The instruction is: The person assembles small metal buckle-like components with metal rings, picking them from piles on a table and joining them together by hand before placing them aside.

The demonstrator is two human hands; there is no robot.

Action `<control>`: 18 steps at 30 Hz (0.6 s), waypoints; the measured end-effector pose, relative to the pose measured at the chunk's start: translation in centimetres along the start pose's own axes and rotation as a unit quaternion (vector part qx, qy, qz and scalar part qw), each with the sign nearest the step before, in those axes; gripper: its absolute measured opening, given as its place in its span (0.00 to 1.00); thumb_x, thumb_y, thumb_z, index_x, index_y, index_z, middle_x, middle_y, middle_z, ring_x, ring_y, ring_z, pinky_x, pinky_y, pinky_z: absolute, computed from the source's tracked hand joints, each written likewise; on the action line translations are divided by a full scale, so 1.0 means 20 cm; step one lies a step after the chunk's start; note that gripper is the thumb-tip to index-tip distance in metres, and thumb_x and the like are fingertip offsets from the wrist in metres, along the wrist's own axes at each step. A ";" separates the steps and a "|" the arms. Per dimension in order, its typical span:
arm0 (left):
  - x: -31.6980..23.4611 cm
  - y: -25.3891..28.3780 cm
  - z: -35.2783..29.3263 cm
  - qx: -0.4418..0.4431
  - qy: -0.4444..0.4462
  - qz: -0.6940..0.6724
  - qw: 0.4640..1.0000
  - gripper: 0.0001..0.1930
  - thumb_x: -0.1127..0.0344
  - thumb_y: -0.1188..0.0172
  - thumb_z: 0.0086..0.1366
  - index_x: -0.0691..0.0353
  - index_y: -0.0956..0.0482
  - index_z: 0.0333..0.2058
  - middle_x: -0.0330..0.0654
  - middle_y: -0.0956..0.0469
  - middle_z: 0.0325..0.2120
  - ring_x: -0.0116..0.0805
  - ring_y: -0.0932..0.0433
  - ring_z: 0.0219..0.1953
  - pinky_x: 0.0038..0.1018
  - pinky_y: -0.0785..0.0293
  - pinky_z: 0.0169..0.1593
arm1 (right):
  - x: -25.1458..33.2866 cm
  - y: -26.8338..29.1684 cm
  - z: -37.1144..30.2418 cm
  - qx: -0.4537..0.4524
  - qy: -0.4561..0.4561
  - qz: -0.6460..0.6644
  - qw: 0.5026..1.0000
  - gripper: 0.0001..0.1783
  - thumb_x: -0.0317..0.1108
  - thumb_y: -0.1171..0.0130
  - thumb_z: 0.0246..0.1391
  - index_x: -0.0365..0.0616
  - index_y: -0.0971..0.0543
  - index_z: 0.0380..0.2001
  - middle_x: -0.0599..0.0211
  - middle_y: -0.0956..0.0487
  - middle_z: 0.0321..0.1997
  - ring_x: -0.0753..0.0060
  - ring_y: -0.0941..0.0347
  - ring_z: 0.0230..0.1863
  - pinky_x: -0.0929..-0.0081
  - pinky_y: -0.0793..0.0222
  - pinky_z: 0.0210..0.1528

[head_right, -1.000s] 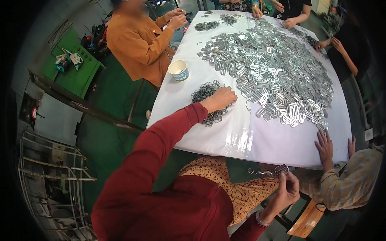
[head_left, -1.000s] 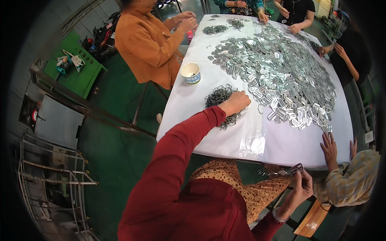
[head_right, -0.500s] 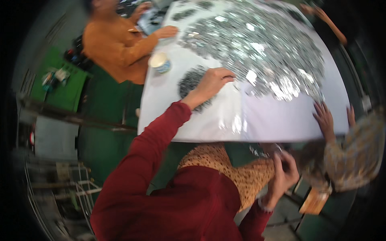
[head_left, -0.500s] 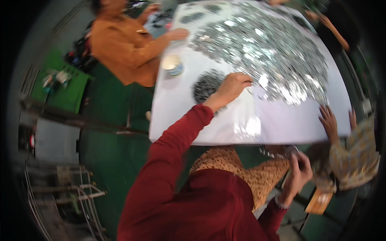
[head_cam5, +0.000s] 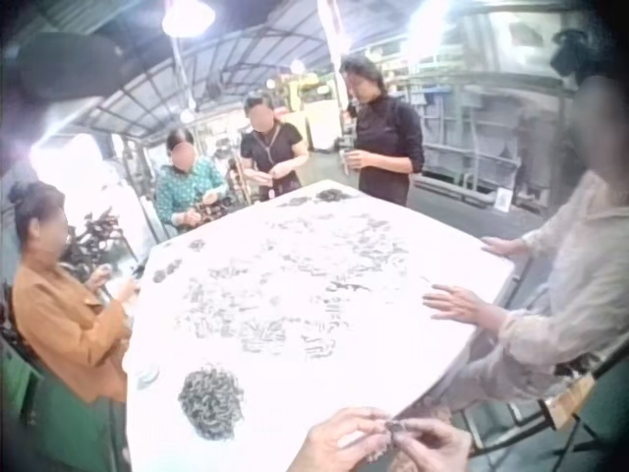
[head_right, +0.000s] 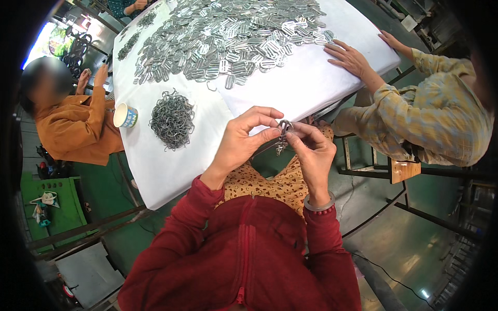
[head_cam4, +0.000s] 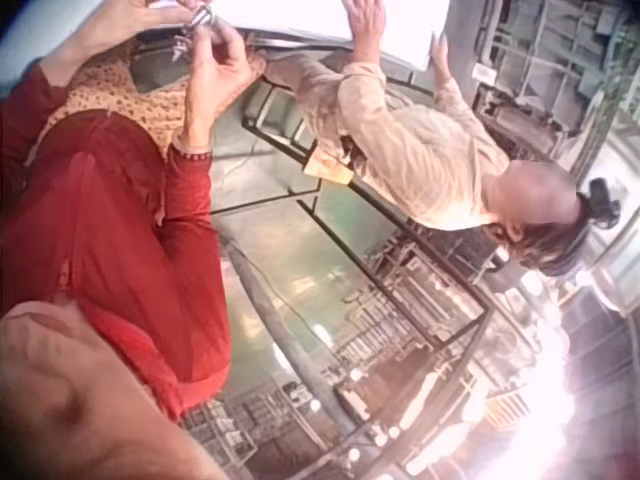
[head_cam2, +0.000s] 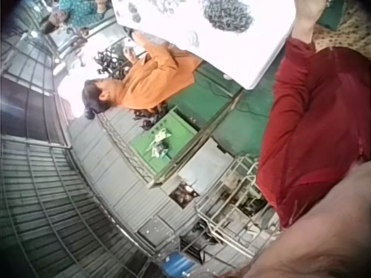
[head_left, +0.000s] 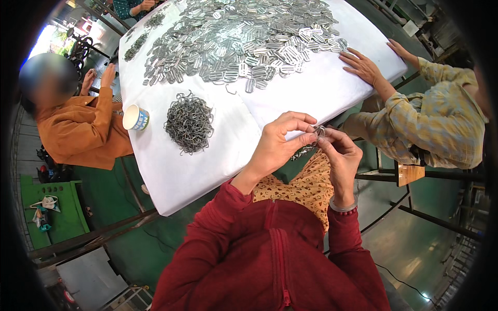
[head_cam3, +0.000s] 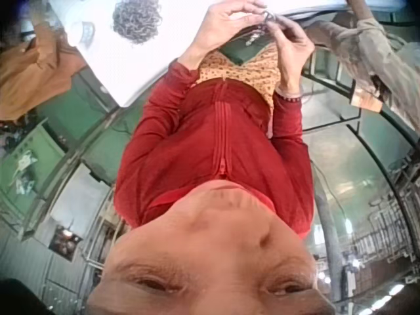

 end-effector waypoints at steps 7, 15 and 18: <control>0.06 -0.05 0.00 -0.069 -0.047 0.100 0.991 0.06 0.72 0.37 0.56 0.64 0.23 0.32 0.42 0.23 0.39 0.32 0.25 0.43 0.26 0.31 0.48 | 0.01 -0.02 0.00 -0.004 0.032 -0.049 0.998 0.12 0.20 0.37 0.46 0.33 0.21 0.37 0.71 0.22 0.30 0.85 0.29 0.30 0.88 0.33 0.33; 0.10 -0.08 -0.05 -0.032 -0.031 0.020 0.999 0.06 0.75 0.43 0.61 0.67 0.27 0.37 0.43 0.23 0.32 0.28 0.24 0.36 0.22 0.27 0.38 | 0.03 -0.01 -0.02 0.066 0.143 -0.163 0.974 0.23 0.18 0.37 0.43 0.35 0.25 0.47 0.64 0.20 0.31 0.80 0.25 0.34 0.82 0.30 0.39; 0.08 -0.05 -0.05 -0.022 -0.088 0.016 0.996 0.05 0.77 0.45 0.61 0.67 0.27 0.37 0.45 0.24 0.32 0.31 0.24 0.36 0.23 0.26 0.37 | 0.07 0.04 0.02 0.095 0.114 -0.117 0.982 0.29 0.17 0.36 0.41 0.35 0.28 0.51 0.64 0.19 0.29 0.78 0.24 0.33 0.80 0.30 0.40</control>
Point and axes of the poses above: each hand's wrist, its own z-axis towards the middle knuckle, its own y-axis out of the back of the hand, x = y × z, the point moved 1 cm from there along z, towards the middle knuckle
